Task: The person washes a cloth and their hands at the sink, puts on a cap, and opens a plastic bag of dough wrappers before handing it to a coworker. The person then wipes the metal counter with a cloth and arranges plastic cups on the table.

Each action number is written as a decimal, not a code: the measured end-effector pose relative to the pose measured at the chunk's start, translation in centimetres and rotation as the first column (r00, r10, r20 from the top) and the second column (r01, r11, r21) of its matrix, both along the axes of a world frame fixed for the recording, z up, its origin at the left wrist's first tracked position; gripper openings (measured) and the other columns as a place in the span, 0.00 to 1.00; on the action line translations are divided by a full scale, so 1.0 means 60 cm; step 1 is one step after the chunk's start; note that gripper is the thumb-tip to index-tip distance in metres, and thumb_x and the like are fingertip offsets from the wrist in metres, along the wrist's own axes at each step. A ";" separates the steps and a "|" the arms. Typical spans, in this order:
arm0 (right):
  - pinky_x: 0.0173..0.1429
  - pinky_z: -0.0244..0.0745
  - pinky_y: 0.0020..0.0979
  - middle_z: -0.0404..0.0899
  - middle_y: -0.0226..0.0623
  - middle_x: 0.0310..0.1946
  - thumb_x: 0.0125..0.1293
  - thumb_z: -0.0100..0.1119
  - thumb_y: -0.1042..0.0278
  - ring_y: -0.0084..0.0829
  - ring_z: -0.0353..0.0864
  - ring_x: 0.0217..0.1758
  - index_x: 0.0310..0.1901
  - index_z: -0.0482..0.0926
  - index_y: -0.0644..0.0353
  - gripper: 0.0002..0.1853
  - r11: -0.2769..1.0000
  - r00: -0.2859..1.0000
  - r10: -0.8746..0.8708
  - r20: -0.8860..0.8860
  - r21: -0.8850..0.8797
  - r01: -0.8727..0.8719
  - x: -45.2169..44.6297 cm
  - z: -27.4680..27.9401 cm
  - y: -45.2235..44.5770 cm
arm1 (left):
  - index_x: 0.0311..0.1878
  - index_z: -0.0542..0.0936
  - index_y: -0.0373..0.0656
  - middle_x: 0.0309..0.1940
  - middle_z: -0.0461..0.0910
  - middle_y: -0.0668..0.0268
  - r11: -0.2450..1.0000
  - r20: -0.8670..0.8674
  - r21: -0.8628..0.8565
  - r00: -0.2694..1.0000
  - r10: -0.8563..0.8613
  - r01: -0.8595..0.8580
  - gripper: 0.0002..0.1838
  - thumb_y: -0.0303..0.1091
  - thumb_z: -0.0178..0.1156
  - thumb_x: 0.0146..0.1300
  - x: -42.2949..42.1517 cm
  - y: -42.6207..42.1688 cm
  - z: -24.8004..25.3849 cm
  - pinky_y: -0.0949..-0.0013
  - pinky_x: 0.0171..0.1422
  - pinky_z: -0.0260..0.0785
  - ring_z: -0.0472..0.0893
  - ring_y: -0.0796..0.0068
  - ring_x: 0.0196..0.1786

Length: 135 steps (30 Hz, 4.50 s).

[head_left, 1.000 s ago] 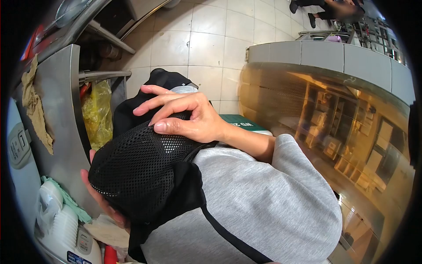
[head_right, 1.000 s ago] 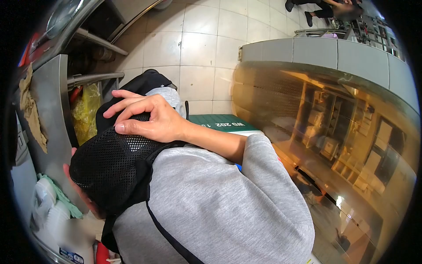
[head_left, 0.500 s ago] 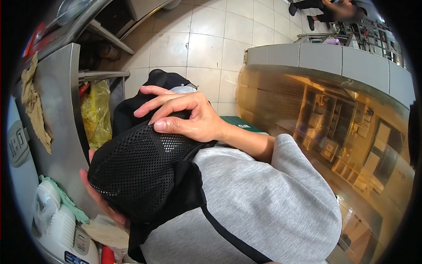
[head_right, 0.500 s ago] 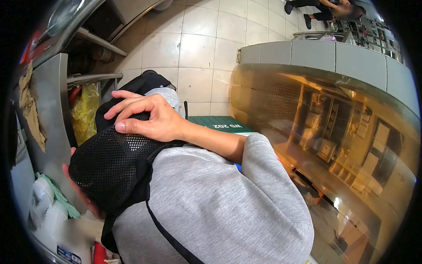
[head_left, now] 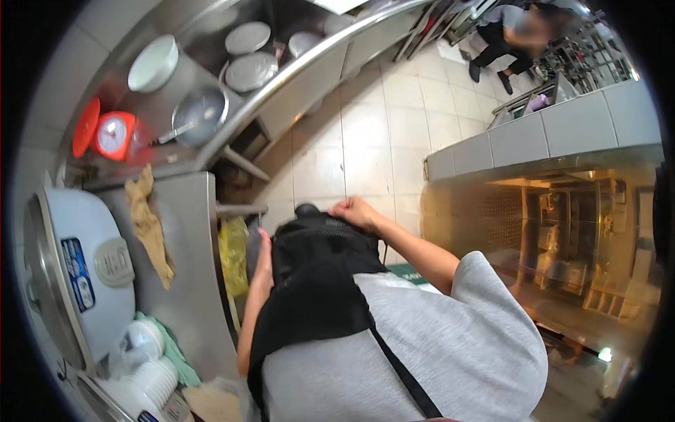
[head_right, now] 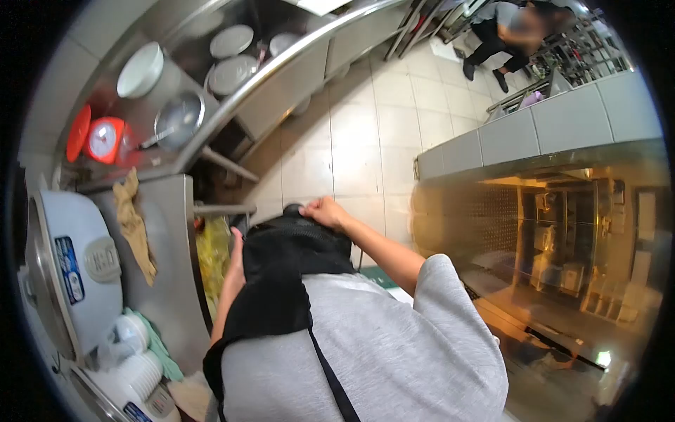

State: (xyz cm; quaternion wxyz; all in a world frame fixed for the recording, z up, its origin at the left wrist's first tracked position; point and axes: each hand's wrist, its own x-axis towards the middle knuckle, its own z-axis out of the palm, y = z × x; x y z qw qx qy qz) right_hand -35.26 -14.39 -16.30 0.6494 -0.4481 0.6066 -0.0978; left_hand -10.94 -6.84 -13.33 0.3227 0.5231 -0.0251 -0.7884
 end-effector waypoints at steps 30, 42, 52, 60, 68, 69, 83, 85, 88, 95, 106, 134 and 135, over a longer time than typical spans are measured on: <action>0.38 0.72 0.41 0.77 0.47 0.26 0.46 0.58 0.65 0.44 0.77 0.33 0.23 0.77 0.62 0.09 0.659 0.585 0.162 -0.795 -0.354 -0.664 0.072 0.076 -0.074 | 0.46 0.73 0.32 0.35 0.78 0.53 0.805 0.703 -0.434 0.710 0.022 0.405 0.20 0.41 0.52 0.60 0.033 0.061 0.023 0.68 0.44 0.66 0.77 0.68 0.39; 0.42 0.70 0.38 0.76 0.40 0.36 0.53 0.56 0.62 0.41 0.76 0.39 0.40 0.77 0.51 0.12 0.467 0.580 0.203 -0.789 -0.443 -0.765 0.024 0.144 0.006 | 0.47 0.74 0.52 0.35 0.78 0.66 0.716 0.914 0.189 0.147 -0.379 0.672 0.17 0.41 0.54 0.53 0.095 0.159 0.056 0.64 0.44 0.65 0.77 0.69 0.41; 0.42 0.69 0.41 0.74 0.41 0.35 0.53 0.57 0.60 0.42 0.74 0.41 0.39 0.73 0.57 0.14 0.393 0.738 0.393 -0.548 -0.626 -0.674 0.118 0.060 0.041 | 0.42 0.80 0.60 0.38 0.80 0.64 0.745 0.804 0.365 0.214 -0.555 0.559 0.15 0.46 0.54 0.51 0.100 0.163 0.093 0.60 0.50 0.64 0.77 0.62 0.46; 0.39 0.70 0.43 0.75 0.49 0.30 0.56 0.54 0.63 0.49 0.75 0.37 0.39 0.69 0.58 0.12 0.485 0.814 0.419 -0.403 -0.658 -0.576 0.076 0.085 0.028 | 0.33 0.81 0.53 0.34 0.79 0.57 0.755 0.913 0.200 0.160 -0.374 0.625 0.13 0.48 0.58 0.48 0.095 0.103 0.024 0.57 0.48 0.65 0.77 0.56 0.43; 0.35 0.69 0.38 0.76 0.45 0.29 0.56 0.54 0.65 0.43 0.77 0.33 0.38 0.69 0.58 0.10 0.825 0.801 0.247 -0.545 -0.315 -0.469 -0.111 0.080 0.096 | 0.17 0.75 0.34 0.17 0.72 0.46 0.170 0.948 -0.316 0.319 0.010 0.933 0.14 0.38 0.59 0.33 -0.061 -0.040 0.009 0.54 0.25 0.66 0.77 0.50 0.25; 0.35 0.69 0.38 0.76 0.45 0.29 0.56 0.54 0.66 0.42 0.77 0.33 0.38 0.70 0.58 0.10 0.829 0.794 0.276 -0.542 -0.284 -0.482 -0.119 0.076 0.092 | 0.17 0.76 0.36 0.16 0.73 0.50 0.009 0.943 -0.324 0.324 -0.076 0.946 0.12 0.36 0.59 0.31 -0.074 -0.053 0.052 0.56 0.23 0.66 0.77 0.53 0.23; 0.40 0.68 0.34 0.75 0.42 0.33 0.54 0.55 0.69 0.36 0.75 0.37 0.38 0.73 0.61 0.10 0.492 0.509 0.807 -0.299 -0.136 -0.860 0.036 0.023 -0.073 | 0.30 0.79 0.42 0.27 0.78 0.59 0.280 0.749 -0.646 0.661 0.050 0.710 0.11 0.38 0.55 0.49 0.036 -0.017 0.079 0.61 0.35 0.67 0.78 0.60 0.33; 0.41 0.67 0.34 0.75 0.41 0.33 0.54 0.55 0.69 0.35 0.75 0.37 0.38 0.73 0.61 0.10 0.445 0.461 0.846 -0.267 -0.123 -0.887 0.054 0.017 -0.103 | 0.34 0.78 0.42 0.34 0.78 0.60 0.634 0.769 -0.576 0.605 0.206 0.516 0.11 0.38 0.51 0.57 0.106 0.078 0.067 0.64 0.42 0.67 0.76 0.63 0.39; 0.42 0.67 0.33 0.75 0.41 0.34 0.54 0.55 0.70 0.34 0.74 0.38 0.37 0.74 0.62 0.10 0.394 0.409 0.893 -0.187 -0.113 -0.912 0.082 -0.001 -0.148 | 0.38 0.78 0.45 0.35 0.76 0.60 0.938 0.944 -0.192 0.316 0.097 0.287 0.09 0.36 0.54 0.57 0.112 0.267 0.123 0.63 0.44 0.67 0.76 0.62 0.40; 0.37 0.67 0.26 0.75 0.37 0.31 0.49 0.59 0.74 0.27 0.74 0.35 0.34 0.77 0.62 0.08 0.328 0.224 0.881 0.416 -0.197 -0.924 0.155 -0.052 -0.205 | 0.44 0.77 0.43 0.39 0.77 0.60 0.890 0.871 -0.220 0.330 0.364 -0.400 0.13 0.28 0.57 0.53 -0.076 0.365 0.126 0.64 0.47 0.67 0.76 0.62 0.42; 0.38 0.69 0.27 0.78 0.34 0.31 0.53 0.58 0.60 0.30 0.76 0.33 0.37 0.80 0.56 0.12 -0.500 -0.444 0.840 -0.313 -0.128 -0.857 0.320 0.125 -0.143 | 0.32 0.79 0.45 0.30 0.78 0.58 0.828 0.960 0.038 0.251 0.126 -0.559 0.07 0.34 0.56 0.51 -0.179 0.333 0.094 0.60 0.41 0.69 0.77 0.56 0.36; 0.36 0.68 0.28 0.77 0.39 0.32 0.54 0.56 0.70 0.31 0.74 0.32 0.37 0.77 0.65 0.10 -0.067 -0.103 0.947 -0.305 -0.501 0.863 0.510 0.741 0.036 | 0.31 0.73 0.31 0.26 0.74 0.57 0.955 -0.399 -0.083 -0.888 0.231 0.286 0.23 0.46 0.42 0.60 -0.108 0.477 0.686 0.69 0.35 0.63 0.72 0.67 0.30; 0.36 0.68 0.28 0.77 0.39 0.32 0.54 0.56 0.70 0.31 0.74 0.32 0.37 0.77 0.64 0.10 -0.053 -0.113 0.949 -0.293 -0.505 0.862 0.516 0.736 0.045 | 0.31 0.74 0.31 0.26 0.74 0.57 0.955 -0.401 -0.088 -0.888 0.226 0.283 0.22 0.45 0.43 0.60 -0.108 0.480 0.679 0.69 0.35 0.63 0.72 0.67 0.30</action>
